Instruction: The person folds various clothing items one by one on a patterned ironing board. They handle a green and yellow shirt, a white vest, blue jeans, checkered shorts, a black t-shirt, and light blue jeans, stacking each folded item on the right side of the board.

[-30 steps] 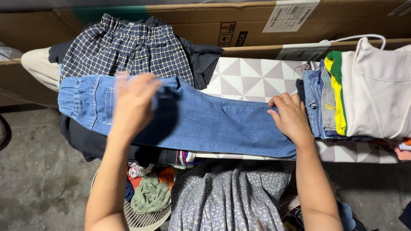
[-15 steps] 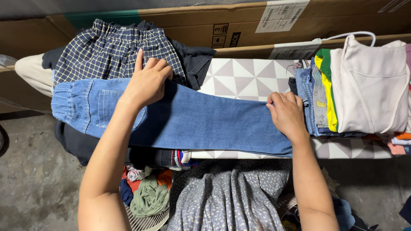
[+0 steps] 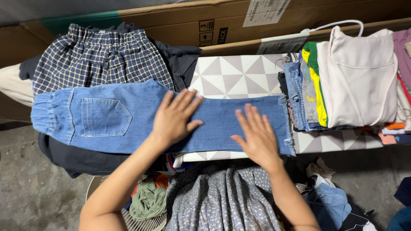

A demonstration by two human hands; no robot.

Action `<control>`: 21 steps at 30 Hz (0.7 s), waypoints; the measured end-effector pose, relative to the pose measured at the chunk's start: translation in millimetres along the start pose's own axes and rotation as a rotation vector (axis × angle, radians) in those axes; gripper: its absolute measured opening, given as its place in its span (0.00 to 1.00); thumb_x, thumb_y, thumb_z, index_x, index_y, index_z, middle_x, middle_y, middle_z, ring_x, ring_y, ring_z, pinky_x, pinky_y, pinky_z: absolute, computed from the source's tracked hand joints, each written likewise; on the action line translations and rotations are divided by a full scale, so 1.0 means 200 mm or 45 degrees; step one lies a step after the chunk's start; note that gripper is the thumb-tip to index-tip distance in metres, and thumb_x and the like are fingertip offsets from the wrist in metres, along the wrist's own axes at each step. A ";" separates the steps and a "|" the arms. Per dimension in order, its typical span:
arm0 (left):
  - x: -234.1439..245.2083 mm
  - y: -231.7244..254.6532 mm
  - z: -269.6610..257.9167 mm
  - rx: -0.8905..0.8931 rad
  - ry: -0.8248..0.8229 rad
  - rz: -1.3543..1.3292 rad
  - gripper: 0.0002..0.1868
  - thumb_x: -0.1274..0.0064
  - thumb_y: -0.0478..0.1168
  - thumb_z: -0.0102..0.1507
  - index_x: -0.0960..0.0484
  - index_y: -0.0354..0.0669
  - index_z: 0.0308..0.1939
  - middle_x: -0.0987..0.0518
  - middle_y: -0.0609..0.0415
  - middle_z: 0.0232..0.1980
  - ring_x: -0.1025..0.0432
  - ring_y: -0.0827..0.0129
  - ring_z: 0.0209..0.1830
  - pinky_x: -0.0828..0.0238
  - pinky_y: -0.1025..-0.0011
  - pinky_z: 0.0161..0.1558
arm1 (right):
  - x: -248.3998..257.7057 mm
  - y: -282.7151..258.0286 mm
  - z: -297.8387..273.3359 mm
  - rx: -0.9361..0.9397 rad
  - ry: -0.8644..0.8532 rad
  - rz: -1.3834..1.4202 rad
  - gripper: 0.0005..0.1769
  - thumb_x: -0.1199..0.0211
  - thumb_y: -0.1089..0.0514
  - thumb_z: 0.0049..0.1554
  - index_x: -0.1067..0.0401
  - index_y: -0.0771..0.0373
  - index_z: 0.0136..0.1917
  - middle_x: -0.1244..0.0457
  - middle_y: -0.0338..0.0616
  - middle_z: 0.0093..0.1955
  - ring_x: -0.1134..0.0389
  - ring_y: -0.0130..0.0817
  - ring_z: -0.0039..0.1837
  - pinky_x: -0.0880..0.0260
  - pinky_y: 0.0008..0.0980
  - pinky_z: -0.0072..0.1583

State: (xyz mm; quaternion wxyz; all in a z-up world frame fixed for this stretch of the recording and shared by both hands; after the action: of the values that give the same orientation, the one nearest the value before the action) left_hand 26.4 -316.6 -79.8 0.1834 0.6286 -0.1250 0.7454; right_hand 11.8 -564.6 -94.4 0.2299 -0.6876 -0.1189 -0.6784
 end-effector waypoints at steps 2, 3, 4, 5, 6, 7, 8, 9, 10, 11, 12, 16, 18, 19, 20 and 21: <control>0.00 -0.11 0.00 0.075 0.028 0.047 0.40 0.57 0.66 0.65 0.36 0.50 0.76 0.37 0.51 0.78 0.46 0.60 0.79 0.58 0.51 0.75 | 0.02 0.13 -0.09 -0.148 0.071 0.022 0.42 0.46 0.37 0.65 0.51 0.59 0.83 0.60 0.58 0.85 0.60 0.52 0.84 0.61 0.54 0.78; 0.01 -0.15 0.00 0.108 0.048 0.074 0.40 0.56 0.65 0.65 0.36 0.50 0.76 0.37 0.52 0.78 0.46 0.61 0.79 0.58 0.52 0.76 | 0.04 0.18 -0.14 -0.206 0.119 0.045 0.42 0.46 0.38 0.64 0.50 0.59 0.83 0.59 0.57 0.85 0.58 0.52 0.84 0.59 0.53 0.78; 0.01 -0.18 0.00 0.147 0.082 0.077 0.40 0.56 0.64 0.67 0.37 0.48 0.77 0.37 0.51 0.79 0.46 0.60 0.80 0.58 0.53 0.77 | 0.06 0.21 -0.19 -0.264 0.168 0.069 0.41 0.45 0.40 0.63 0.50 0.59 0.82 0.57 0.56 0.85 0.57 0.52 0.84 0.57 0.52 0.78; 0.01 -0.19 0.00 0.188 0.115 0.078 0.40 0.56 0.62 0.68 0.37 0.46 0.78 0.38 0.49 0.81 0.46 0.59 0.82 0.57 0.53 0.78 | 0.07 0.23 -0.25 -0.321 0.214 0.092 0.40 0.44 0.41 0.62 0.49 0.58 0.82 0.56 0.55 0.84 0.56 0.53 0.85 0.56 0.51 0.79; 0.01 -0.20 0.00 0.230 0.149 0.079 0.40 0.55 0.61 0.69 0.37 0.44 0.80 0.38 0.47 0.82 0.47 0.58 0.83 0.57 0.54 0.80 | 0.09 0.24 -0.30 -0.350 0.283 0.180 0.40 0.43 0.44 0.62 0.49 0.61 0.81 0.55 0.58 0.84 0.54 0.55 0.83 0.53 0.51 0.78; 0.01 -0.19 0.00 0.287 0.163 0.190 0.40 0.55 0.62 0.69 0.37 0.44 0.79 0.38 0.47 0.82 0.47 0.59 0.83 0.58 0.52 0.79 | 0.11 0.25 -0.34 -0.375 0.350 0.268 0.40 0.42 0.47 0.62 0.49 0.63 0.81 0.55 0.61 0.84 0.52 0.58 0.82 0.51 0.52 0.77; 0.02 -0.18 -0.01 0.343 0.177 0.302 0.41 0.55 0.63 0.68 0.37 0.44 0.78 0.38 0.47 0.81 0.47 0.59 0.83 0.59 0.49 0.78 | 0.13 0.25 -0.38 -0.399 0.417 0.357 0.39 0.41 0.50 0.62 0.50 0.66 0.80 0.54 0.64 0.83 0.49 0.61 0.80 0.49 0.52 0.76; 0.02 -0.15 -0.02 0.407 0.187 0.413 0.41 0.55 0.64 0.67 0.37 0.44 0.78 0.38 0.47 0.81 0.47 0.60 0.82 0.60 0.47 0.77 | 0.13 0.27 -0.41 -0.500 0.410 0.423 0.40 0.39 0.52 0.60 0.49 0.65 0.80 0.51 0.65 0.80 0.47 0.61 0.78 0.46 0.51 0.74; 0.02 -0.11 -0.03 0.380 0.146 0.354 0.43 0.55 0.65 0.66 0.37 0.42 0.77 0.39 0.45 0.80 0.47 0.57 0.82 0.60 0.46 0.76 | 0.13 0.29 -0.46 -0.602 0.401 0.488 0.41 0.37 0.53 0.59 0.48 0.64 0.80 0.49 0.66 0.77 0.44 0.61 0.75 0.43 0.50 0.72; 0.01 -0.05 -0.05 0.353 0.103 0.301 0.44 0.56 0.67 0.65 0.38 0.40 0.76 0.39 0.43 0.80 0.47 0.54 0.81 0.61 0.44 0.75 | 0.11 0.30 -0.50 -0.702 0.392 0.559 0.42 0.35 0.55 0.57 0.48 0.64 0.79 0.47 0.67 0.73 0.42 0.61 0.73 0.40 0.48 0.70; 0.00 0.01 -0.07 0.326 0.059 0.248 0.46 0.57 0.68 0.64 0.38 0.39 0.76 0.40 0.41 0.79 0.48 0.51 0.80 0.61 0.43 0.74 | 0.11 0.31 -0.50 -0.594 0.421 0.634 0.42 0.34 0.57 0.57 0.48 0.64 0.79 0.45 0.65 0.72 0.40 0.59 0.71 0.39 0.48 0.69; 0.01 0.28 -0.19 0.112 0.065 -0.036 0.49 0.58 0.71 0.64 0.40 0.36 0.76 0.40 0.42 0.79 0.48 0.54 0.80 0.60 0.43 0.75 | -0.03 0.45 -0.44 -0.464 0.386 1.493 0.41 0.36 0.65 0.54 0.46 0.63 0.79 0.44 0.51 0.72 0.37 0.37 0.51 0.35 0.36 0.51; 0.01 0.33 -0.23 0.070 0.062 -0.115 0.51 0.58 0.72 0.62 0.39 0.36 0.76 0.40 0.41 0.79 0.48 0.54 0.80 0.60 0.43 0.74 | -0.14 0.48 -0.43 -0.475 0.312 2.114 0.42 0.39 0.69 0.56 0.46 0.64 0.81 0.45 0.46 0.69 0.39 0.25 0.40 0.36 0.27 0.43; 0.01 0.35 -0.25 0.067 0.053 -0.134 0.52 0.57 0.73 0.61 0.39 0.35 0.75 0.41 0.41 0.79 0.49 0.53 0.80 0.59 0.43 0.74 | -0.17 0.48 -0.40 -0.428 0.311 2.382 0.42 0.40 0.71 0.58 0.46 0.65 0.84 0.44 0.47 0.64 0.41 0.21 0.39 0.39 0.24 0.43; 0.01 0.36 -0.27 0.063 0.043 -0.152 0.54 0.57 0.74 0.59 0.39 0.35 0.74 0.41 0.40 0.78 0.49 0.52 0.80 0.59 0.43 0.73 | -0.18 0.46 -0.38 -0.378 0.304 2.650 0.42 0.42 0.73 0.61 0.46 0.67 0.87 0.43 0.48 0.60 0.43 0.17 0.37 0.41 0.20 0.43; 0.01 0.35 -0.29 0.083 0.044 -0.148 0.54 0.56 0.73 0.59 0.39 0.34 0.75 0.41 0.41 0.79 0.50 0.53 0.80 0.59 0.44 0.74 | -0.16 0.45 -0.36 -0.353 0.366 2.696 0.42 0.44 0.73 0.59 0.47 0.68 0.85 0.43 0.47 0.66 0.44 0.17 0.36 0.41 0.20 0.42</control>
State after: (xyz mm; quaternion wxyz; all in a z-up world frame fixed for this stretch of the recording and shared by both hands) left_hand -56.2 -356.1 -84.2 0.2078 0.6275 -0.0608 0.7479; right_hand -9.5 -672.4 -141.2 0.6319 -0.3750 0.6428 -0.2166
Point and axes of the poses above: each hand's wrist, its own z-axis towards the middle knuckle, its own x-axis out of the back of the hand, y = z × x, the point moved 5 cm from there along z, towards the middle knuckle
